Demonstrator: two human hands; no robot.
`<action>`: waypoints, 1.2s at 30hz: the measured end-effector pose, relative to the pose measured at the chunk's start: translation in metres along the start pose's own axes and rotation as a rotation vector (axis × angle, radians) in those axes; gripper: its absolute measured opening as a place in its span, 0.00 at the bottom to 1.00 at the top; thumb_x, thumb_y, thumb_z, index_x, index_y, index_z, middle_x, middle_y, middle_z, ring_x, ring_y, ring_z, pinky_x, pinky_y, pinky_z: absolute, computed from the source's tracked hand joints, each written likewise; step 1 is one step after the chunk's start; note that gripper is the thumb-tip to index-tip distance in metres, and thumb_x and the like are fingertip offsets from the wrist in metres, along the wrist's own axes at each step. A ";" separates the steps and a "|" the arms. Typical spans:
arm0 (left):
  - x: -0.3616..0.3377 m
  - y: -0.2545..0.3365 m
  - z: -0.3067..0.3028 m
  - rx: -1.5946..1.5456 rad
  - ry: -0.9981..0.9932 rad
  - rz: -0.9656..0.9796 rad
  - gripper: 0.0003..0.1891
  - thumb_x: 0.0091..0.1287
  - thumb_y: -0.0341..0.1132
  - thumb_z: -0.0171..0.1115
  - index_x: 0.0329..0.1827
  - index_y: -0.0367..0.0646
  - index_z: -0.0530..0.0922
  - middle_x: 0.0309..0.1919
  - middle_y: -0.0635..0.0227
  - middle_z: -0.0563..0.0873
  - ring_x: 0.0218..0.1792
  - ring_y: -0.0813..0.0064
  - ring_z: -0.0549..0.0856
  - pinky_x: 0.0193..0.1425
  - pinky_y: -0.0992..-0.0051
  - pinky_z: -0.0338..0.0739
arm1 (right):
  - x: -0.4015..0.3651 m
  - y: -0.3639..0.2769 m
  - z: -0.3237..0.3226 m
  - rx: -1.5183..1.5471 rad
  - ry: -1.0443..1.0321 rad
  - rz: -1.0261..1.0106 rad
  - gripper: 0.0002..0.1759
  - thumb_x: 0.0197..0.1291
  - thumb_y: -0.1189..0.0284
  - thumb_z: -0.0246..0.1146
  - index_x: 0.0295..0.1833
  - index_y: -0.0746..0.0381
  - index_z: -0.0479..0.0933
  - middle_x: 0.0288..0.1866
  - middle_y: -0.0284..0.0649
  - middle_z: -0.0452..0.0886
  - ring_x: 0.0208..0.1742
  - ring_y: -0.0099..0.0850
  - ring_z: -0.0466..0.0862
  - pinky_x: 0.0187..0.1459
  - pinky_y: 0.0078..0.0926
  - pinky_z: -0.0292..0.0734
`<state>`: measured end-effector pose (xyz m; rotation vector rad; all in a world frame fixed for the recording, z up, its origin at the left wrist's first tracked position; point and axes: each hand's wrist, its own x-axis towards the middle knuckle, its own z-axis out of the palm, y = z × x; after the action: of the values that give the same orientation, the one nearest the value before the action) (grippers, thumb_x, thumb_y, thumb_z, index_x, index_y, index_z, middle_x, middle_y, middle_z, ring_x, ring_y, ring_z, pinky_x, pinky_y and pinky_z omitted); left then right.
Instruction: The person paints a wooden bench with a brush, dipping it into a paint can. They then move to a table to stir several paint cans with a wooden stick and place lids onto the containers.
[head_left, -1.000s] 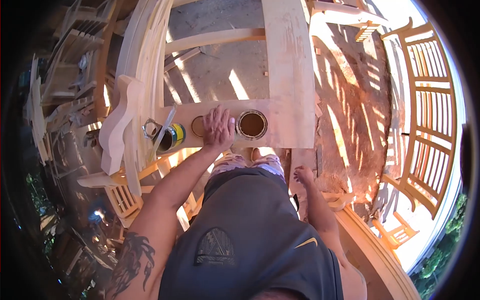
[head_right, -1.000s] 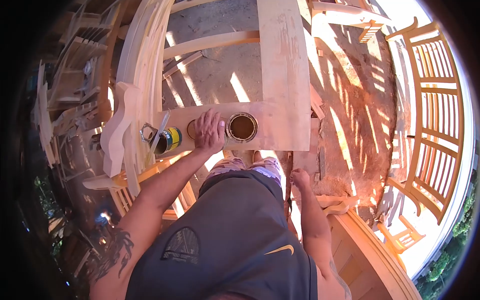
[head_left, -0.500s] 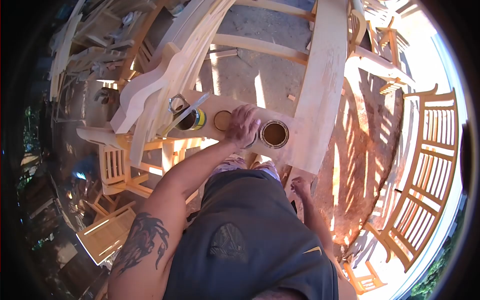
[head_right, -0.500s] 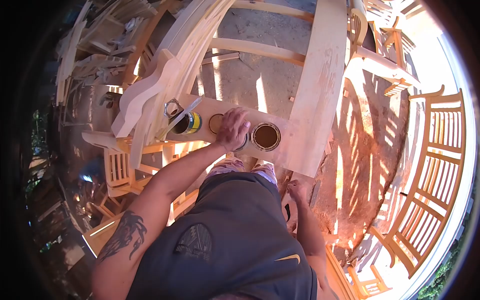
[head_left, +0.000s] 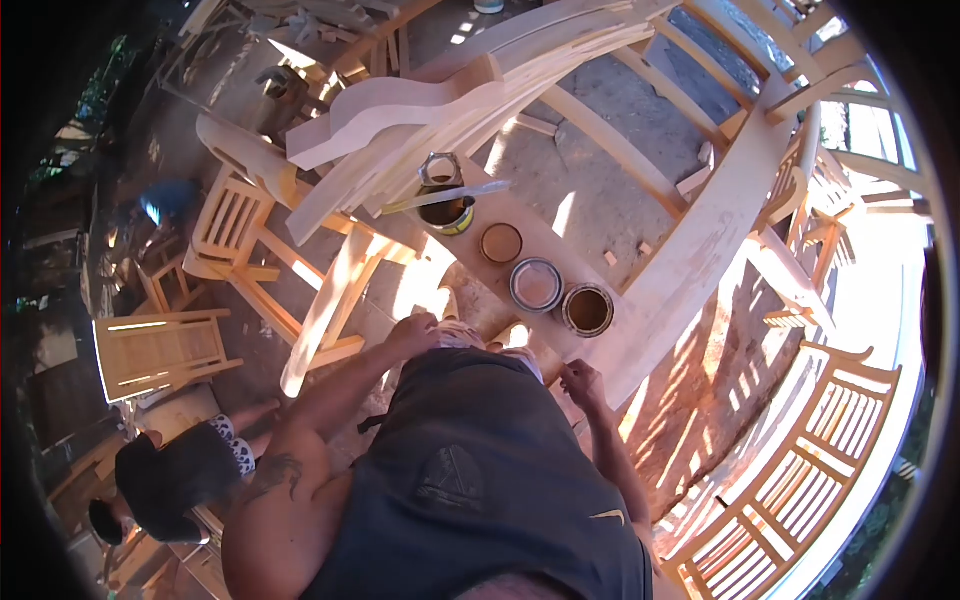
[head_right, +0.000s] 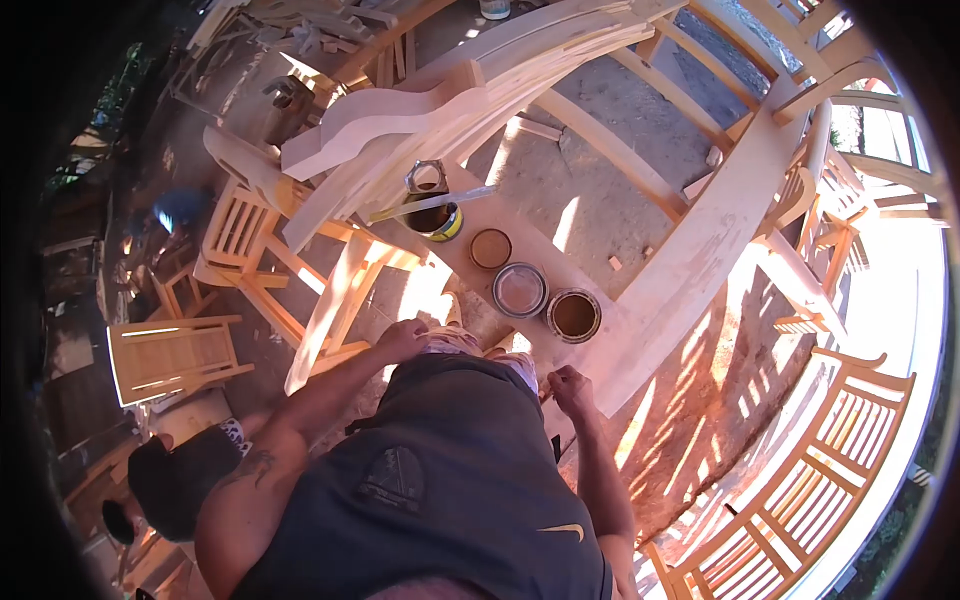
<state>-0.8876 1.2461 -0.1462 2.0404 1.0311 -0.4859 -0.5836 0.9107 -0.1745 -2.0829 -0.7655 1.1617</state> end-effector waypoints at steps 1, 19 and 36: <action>-0.005 -0.009 0.000 0.025 -0.019 -0.042 0.24 0.71 0.46 0.69 0.63 0.40 0.84 0.59 0.51 0.90 0.58 0.52 0.90 0.65 0.57 0.84 | 0.005 0.004 0.003 -0.029 -0.017 -0.067 0.20 0.71 0.62 0.67 0.49 0.71 0.85 0.33 0.43 0.90 0.30 0.28 0.88 0.33 0.29 0.84; 0.066 0.196 -0.046 0.566 0.157 0.773 0.62 0.54 0.58 0.81 0.89 0.43 0.56 0.82 0.37 0.62 0.75 0.42 0.70 0.74 0.44 0.68 | -0.016 -0.024 0.011 0.149 0.297 0.433 0.18 0.63 0.70 0.69 0.54 0.70 0.82 0.40 0.46 0.91 0.31 0.30 0.90 0.33 0.31 0.87; 0.081 0.193 -0.017 0.458 0.272 0.709 0.62 0.49 0.52 0.84 0.88 0.43 0.59 0.77 0.44 0.68 0.74 0.45 0.72 0.77 0.45 0.67 | 0.012 -0.173 -0.071 -0.100 0.802 -0.416 0.06 0.71 0.77 0.66 0.50 0.64 0.85 0.42 0.41 0.90 0.37 0.28 0.89 0.40 0.26 0.84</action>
<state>-0.6844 1.2300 -0.0953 2.7488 0.2827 -0.0647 -0.5474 1.0120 -0.0211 -2.0752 -0.7917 0.0328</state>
